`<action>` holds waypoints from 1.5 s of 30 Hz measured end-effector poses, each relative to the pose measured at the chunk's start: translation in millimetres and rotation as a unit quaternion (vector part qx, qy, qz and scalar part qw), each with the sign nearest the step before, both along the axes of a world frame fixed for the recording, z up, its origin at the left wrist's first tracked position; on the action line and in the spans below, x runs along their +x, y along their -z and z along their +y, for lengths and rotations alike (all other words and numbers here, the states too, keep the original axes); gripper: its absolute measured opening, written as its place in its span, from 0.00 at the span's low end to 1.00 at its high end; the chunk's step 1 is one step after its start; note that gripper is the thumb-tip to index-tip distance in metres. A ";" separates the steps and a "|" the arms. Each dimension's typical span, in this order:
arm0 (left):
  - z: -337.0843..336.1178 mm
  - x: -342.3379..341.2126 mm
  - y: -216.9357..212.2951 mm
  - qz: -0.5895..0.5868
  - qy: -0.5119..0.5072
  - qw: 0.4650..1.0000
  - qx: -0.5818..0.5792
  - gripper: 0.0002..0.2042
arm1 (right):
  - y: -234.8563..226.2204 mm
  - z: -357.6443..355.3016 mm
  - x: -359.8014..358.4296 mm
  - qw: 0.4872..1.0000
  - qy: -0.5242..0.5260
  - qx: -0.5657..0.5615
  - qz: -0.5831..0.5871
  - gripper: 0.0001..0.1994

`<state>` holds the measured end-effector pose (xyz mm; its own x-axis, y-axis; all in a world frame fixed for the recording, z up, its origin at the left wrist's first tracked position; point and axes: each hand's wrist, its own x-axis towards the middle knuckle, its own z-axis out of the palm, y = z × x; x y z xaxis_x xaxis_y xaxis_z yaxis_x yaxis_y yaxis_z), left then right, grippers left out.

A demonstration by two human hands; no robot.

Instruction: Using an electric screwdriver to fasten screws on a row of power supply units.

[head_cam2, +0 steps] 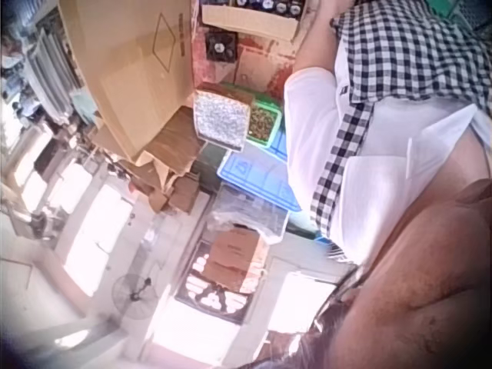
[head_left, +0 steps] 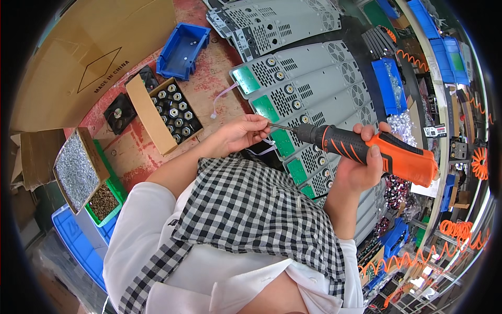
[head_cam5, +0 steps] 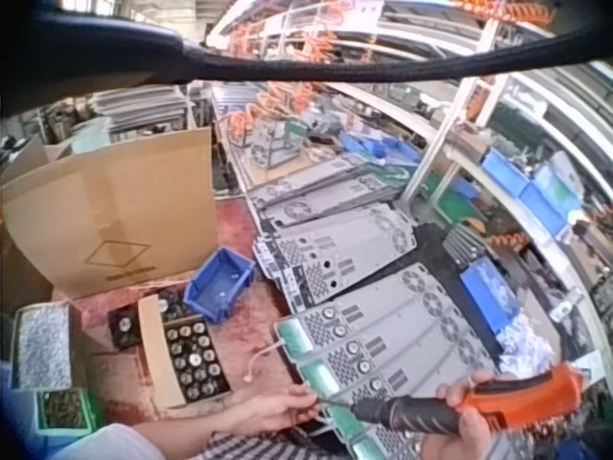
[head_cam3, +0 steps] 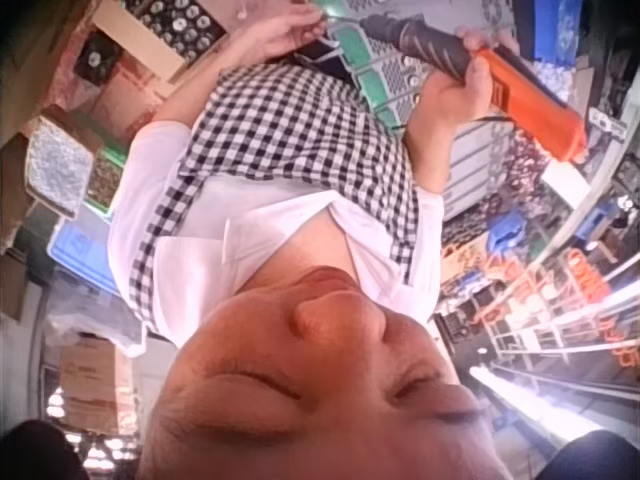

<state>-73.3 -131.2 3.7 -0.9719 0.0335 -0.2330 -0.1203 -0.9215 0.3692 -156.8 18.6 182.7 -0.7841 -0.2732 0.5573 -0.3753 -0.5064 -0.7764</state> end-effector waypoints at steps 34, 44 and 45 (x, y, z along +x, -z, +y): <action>-24.2 -19.5 38.0 -0.212 -0.064 0.933 -0.282 0.22 | 53.6 -32.3 -22.3 0.995 -0.037 0.093 -0.025 0.21; -26.1 -48.7 49.5 -0.243 -0.027 0.932 -0.269 0.21 | 53.1 -36.1 -20.6 0.986 -0.073 0.146 0.035 0.19; -26.2 -48.1 49.5 -0.234 -0.032 0.935 -0.266 0.21 | 53.7 -36.3 -19.6 0.982 -0.086 0.159 0.052 0.19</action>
